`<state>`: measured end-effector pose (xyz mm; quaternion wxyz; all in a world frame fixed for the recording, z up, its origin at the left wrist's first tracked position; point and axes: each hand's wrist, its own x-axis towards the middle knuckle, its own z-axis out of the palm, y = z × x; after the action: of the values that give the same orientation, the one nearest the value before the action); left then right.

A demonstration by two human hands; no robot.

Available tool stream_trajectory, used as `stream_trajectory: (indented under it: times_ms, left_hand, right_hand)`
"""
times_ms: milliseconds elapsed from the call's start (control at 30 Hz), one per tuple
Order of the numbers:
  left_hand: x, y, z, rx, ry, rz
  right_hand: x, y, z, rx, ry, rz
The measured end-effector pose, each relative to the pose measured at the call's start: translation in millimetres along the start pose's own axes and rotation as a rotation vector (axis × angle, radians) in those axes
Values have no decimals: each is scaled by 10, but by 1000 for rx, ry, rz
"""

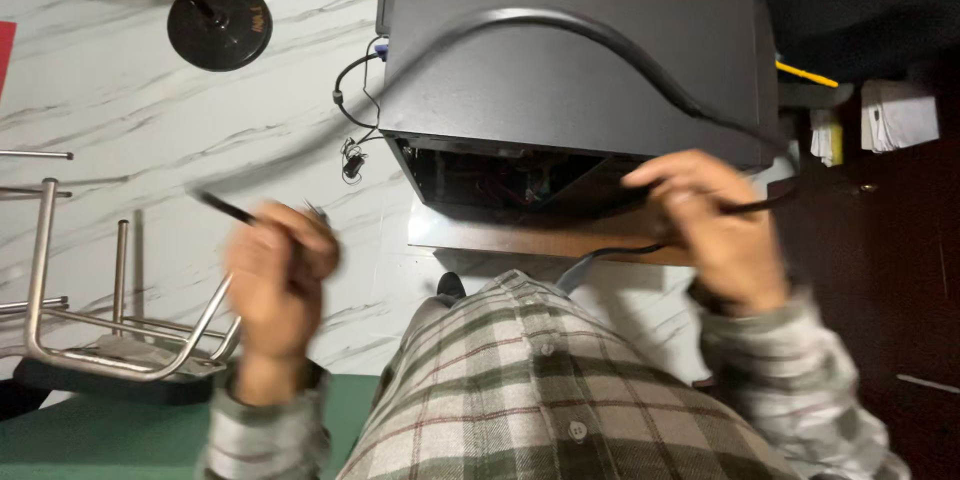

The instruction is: The person organizes papers and then assembles a desktop computer by opening the tower case, inserting a graphics card, closing the case, and connecting the monitor and power cables. The person also handles a power strip and plugs it into the tower.

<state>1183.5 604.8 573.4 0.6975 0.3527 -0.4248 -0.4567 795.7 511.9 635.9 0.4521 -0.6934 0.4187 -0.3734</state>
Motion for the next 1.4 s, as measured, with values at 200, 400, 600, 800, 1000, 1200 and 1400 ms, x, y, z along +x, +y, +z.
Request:
stream_trajectory:
  times_ms: [200, 400, 600, 800, 1000, 1200, 1400]
  left_hand:
    - [-275, -448, 707, 227, -472, -40]
    - [-5, -269, 1273, 893, -534, 272]
    - [103, -153, 1331, 696, -695, 40]
    - [80, -214, 1089, 654, -632, -164]
    - [27, -688, 787, 575, -483, -337]
    - [-87, -1278, 635, 373, -334, -616]
    - [-171, -1545, 625, 204, -230, -754]
  right_hand:
    - [64, 273, 761, 161, -255, -21]
    - [157, 148, 779, -50, -383, -142]
    - [-238, 484, 274, -77, -34, -31]
    - [-641, 561, -865, 595, 342, -95]
    - [-327, 1523, -1232, 648, 566, 497]
    - [326, 2298, -640, 561, 496, 893]
    - [607, 2299, -438, 433, 500, 927]
